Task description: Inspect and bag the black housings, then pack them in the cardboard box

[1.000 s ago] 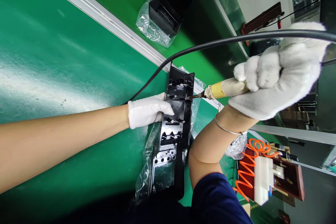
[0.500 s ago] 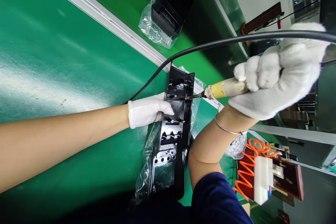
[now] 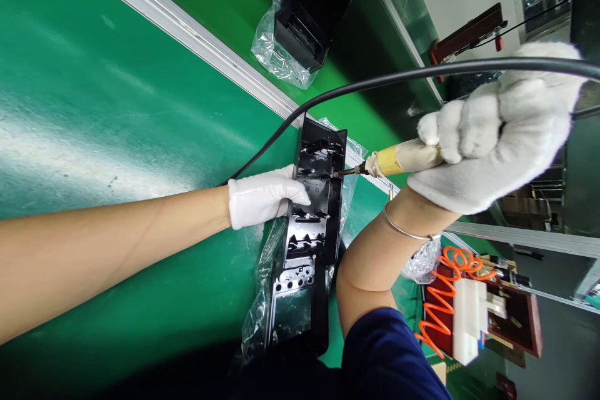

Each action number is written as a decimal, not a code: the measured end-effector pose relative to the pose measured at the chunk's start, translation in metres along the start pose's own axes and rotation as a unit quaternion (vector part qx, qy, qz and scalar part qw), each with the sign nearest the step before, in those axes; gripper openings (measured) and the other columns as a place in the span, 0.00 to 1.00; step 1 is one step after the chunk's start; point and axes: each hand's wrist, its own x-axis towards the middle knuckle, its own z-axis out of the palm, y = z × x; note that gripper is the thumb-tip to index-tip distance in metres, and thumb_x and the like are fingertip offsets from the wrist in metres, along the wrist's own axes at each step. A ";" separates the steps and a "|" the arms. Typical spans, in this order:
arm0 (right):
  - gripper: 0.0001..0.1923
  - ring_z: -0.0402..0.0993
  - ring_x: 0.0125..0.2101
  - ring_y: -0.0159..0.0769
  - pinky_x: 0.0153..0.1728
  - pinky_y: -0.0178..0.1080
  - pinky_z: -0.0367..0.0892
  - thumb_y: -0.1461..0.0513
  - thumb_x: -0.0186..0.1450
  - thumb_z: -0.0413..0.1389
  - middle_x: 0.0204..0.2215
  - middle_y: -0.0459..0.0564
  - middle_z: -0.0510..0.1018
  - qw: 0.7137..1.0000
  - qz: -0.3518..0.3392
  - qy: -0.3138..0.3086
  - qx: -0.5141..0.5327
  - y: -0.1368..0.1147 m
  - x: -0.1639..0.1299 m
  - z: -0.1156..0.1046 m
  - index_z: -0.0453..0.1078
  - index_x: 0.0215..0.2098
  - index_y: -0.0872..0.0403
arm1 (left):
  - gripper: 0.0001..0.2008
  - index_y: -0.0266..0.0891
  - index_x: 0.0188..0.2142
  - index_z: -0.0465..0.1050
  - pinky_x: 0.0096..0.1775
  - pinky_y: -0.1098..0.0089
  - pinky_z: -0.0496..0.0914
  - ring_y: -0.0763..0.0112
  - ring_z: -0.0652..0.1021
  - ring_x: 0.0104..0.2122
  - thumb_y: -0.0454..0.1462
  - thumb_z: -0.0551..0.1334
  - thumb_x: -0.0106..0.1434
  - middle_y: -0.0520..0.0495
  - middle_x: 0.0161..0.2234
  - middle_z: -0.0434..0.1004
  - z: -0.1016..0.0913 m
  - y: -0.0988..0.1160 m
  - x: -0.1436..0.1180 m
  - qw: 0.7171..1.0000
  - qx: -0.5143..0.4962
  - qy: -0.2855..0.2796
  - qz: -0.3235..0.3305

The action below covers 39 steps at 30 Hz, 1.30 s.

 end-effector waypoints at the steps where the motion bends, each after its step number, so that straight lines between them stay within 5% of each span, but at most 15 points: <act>1: 0.07 0.37 0.08 0.20 0.06 0.32 0.44 0.56 0.57 0.62 0.09 0.30 0.47 1.000 0.000 0.002 -0.002 0.000 0.000 0.000 0.72 0.29 0.49 | 0.21 0.38 0.39 0.71 0.42 0.69 0.75 0.68 0.83 0.36 0.22 0.67 0.46 0.49 0.36 0.85 0.000 0.000 0.000 1.000 -0.001 -0.003 0.001; 23: 0.05 0.36 0.10 0.20 0.09 0.28 0.47 0.61 0.64 0.52 0.11 0.31 0.46 1.000 0.007 0.014 0.001 -0.005 -0.005 0.004 0.68 0.30 0.51 | 0.22 0.39 0.40 0.73 0.48 0.65 0.75 0.65 0.83 0.39 0.25 0.68 0.44 0.49 0.37 0.84 -0.003 -0.002 0.002 1.000 0.011 -0.017 0.012; 39: 0.12 0.31 0.10 0.23 0.08 0.36 0.38 0.53 0.58 0.63 0.11 0.31 0.40 0.998 -0.002 0.051 -0.024 0.002 -0.004 0.007 0.66 0.29 0.47 | 0.21 0.38 0.41 0.75 0.45 0.66 0.76 0.64 0.83 0.39 0.24 0.68 0.47 0.46 0.38 0.85 -0.009 -0.005 0.004 0.999 0.007 -0.034 0.022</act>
